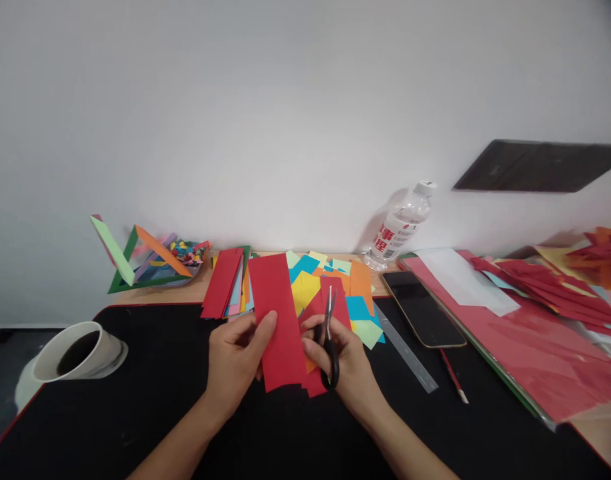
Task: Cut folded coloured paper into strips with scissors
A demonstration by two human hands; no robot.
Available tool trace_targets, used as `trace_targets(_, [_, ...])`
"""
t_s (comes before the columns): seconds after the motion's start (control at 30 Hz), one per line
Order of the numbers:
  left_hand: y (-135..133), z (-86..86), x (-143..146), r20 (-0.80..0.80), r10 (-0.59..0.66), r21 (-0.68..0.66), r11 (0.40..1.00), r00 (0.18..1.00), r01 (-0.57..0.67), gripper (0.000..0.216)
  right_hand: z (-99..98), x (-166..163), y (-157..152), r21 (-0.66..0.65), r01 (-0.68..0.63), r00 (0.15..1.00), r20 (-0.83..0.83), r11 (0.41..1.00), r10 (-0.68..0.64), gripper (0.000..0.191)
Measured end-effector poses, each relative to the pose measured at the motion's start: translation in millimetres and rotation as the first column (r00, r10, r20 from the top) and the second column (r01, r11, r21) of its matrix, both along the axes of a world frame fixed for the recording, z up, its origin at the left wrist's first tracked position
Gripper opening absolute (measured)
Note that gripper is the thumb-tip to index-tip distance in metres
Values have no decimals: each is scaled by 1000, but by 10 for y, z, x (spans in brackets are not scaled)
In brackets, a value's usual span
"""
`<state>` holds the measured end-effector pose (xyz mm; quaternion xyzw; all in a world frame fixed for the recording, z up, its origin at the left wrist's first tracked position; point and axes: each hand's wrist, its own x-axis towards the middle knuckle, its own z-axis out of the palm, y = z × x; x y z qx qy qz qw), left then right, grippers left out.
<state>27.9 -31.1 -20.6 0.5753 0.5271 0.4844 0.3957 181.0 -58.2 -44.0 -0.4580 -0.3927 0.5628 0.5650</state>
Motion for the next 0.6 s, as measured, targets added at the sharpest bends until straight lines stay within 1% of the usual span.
trace_targets(0.1, [-14,32,-6,7,12,-1,1000,1000,-12,43,38,-92,-50,-26,-134,990,-43,991,132,31])
trace_targets(0.2, [-17,51,12,-23,-8,-30,1000,1000,7,44,75,-165,-86,-43,-199,976,-94,979,194,36])
trace_targets(0.3, [-17,41,33,-46,-23,-55,998,999,21,44,97,-197,-105,-56,-223,970,-114,973,216,40])
trace_targets(0.43, [-19,20,43,-65,-48,-69,997,997,43,43,104,-191,-118,-25,-249,965,-91,968,246,38])
trace_targets(0.5, [-13,23,41,-64,-30,-81,996,997,25,42,97,-190,-126,-8,-270,961,-64,963,269,36])
trace_targets(0.6, [6,45,37,-65,15,-94,995,998,-22,40,47,-221,-134,-34,-276,959,-70,960,274,37])
